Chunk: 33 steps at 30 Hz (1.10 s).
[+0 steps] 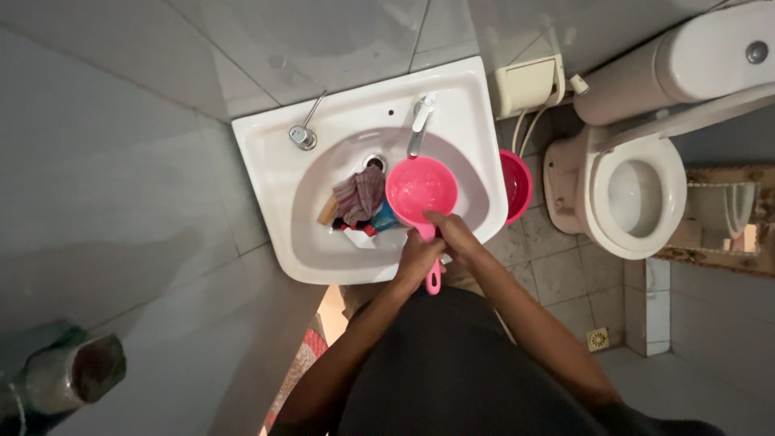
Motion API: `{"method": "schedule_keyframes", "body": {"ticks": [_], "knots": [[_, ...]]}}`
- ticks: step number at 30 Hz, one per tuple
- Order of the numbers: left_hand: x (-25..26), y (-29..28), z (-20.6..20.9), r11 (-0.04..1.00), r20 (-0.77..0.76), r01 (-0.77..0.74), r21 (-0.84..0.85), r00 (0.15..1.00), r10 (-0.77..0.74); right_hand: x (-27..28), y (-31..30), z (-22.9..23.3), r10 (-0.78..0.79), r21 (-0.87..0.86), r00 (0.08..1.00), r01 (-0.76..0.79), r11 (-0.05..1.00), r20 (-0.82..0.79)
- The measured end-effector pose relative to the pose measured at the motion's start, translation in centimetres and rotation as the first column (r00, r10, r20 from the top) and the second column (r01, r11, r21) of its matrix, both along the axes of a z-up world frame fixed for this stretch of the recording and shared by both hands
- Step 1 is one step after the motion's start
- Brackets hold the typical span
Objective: The person cleans a bathroom sink and the surrounding wall tiles using a spray bottle, a brush, and a cloth.
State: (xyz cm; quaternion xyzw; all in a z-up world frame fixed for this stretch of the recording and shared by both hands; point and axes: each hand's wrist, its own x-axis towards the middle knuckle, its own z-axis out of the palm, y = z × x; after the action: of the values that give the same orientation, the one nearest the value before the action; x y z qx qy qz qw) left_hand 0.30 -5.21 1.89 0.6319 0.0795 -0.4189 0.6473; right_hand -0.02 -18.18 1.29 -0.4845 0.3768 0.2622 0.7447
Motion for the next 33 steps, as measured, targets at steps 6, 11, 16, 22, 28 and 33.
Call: {"method": "schedule_keyframes", "body": {"ticks": [6, 11, 16, 22, 28, 33], "knots": [[0.8, 0.0, 3.0, 0.919, -0.034, 0.392, -0.035, 0.919, -0.394, 0.2, -1.6, 3.1, 0.073, -0.094, 0.996, -0.077, 0.993, -0.045], [7.6, 1.6, 6.5, 0.674, -0.122, 0.736, -0.061, 0.665, -0.737, 2.0, -3.7, 12.1, 0.207, -0.310, 0.978, -0.205, 0.928, -0.027], [14.9, -1.7, 5.8, 0.763, -0.132, 0.641, -0.083, 0.752, -0.646, 4.7, -7.1, 20.2, 0.114, -0.367, 0.993, -0.111, 0.924, -0.015], [18.4, -5.5, 3.9, 0.732, -0.110, 0.570, -0.374, 0.756, -0.645, 10.2, -13.0, 22.7, 0.463, -0.656, 0.883, -0.397, 0.642, -0.082], [17.2, -2.9, 2.0, 0.852, -0.136, 0.511, -0.111, 0.842, -0.522, 15.6, -14.4, 24.0, 0.510, -0.690, 0.823, -0.520, 0.504, -0.248], [16.1, -0.4, 1.1, 0.902, -0.200, 0.406, -0.145, 0.881, -0.428, 17.8, -15.4, 21.8, 0.529, -0.641, 0.828, -0.509, 0.574, -0.185]]}}
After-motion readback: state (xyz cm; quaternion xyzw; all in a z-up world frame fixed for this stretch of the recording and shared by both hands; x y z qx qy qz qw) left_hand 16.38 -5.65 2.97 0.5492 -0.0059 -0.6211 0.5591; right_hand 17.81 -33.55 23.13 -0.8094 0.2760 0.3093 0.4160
